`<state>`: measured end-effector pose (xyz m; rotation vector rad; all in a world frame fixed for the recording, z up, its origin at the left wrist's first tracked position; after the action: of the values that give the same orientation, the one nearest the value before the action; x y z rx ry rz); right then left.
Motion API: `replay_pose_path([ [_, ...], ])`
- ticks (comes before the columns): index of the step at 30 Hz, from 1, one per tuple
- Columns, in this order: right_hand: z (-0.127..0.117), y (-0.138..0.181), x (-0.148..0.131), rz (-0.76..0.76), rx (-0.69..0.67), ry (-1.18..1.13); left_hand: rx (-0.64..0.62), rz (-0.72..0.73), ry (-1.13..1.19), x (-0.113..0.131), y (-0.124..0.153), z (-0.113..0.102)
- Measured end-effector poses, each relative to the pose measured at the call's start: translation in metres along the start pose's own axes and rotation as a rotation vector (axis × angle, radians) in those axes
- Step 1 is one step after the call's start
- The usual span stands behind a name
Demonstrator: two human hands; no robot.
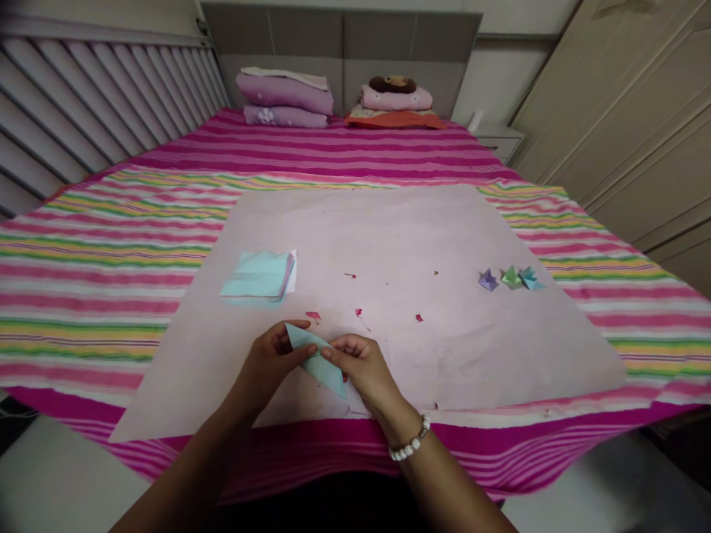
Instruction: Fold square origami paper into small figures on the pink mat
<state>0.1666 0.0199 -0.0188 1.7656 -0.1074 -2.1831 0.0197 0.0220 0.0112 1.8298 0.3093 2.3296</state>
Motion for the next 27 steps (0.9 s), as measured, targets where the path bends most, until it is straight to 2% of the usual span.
replay_pose_path([
  [4,-0.003,0.000,-0.004,0.050,0.080,-0.091,-0.074,-0.023,0.059,-0.002,0.000,0.006],
  [11,-0.004,0.003,0.008,0.193,0.122,-0.305,-0.037,-0.082,0.161,0.003,0.005,0.004],
  [15,-0.002,0.003,0.019,0.222,0.107,-0.318,-0.007,-0.017,0.099,0.007,0.006,0.002],
  [22,0.005,0.002,0.027,0.216,0.047,-0.360,-0.075,0.106,-0.143,0.013,0.009,0.010],
  [27,0.013,0.002,0.025,0.179,-0.036,-0.370,0.019,0.261,-0.248,0.020,0.016,0.007],
])
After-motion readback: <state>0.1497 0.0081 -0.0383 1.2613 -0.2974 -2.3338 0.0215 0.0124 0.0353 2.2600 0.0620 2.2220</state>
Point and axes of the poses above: each hand's wrist, its own y-axis away from the middle knuckle, its own z-axis out of the palm, x = y × z, the point moved 7 cm from there along -y, towards the middle knuckle, and after that the axes turned 7 degrees about y, right-handed, at the moved point
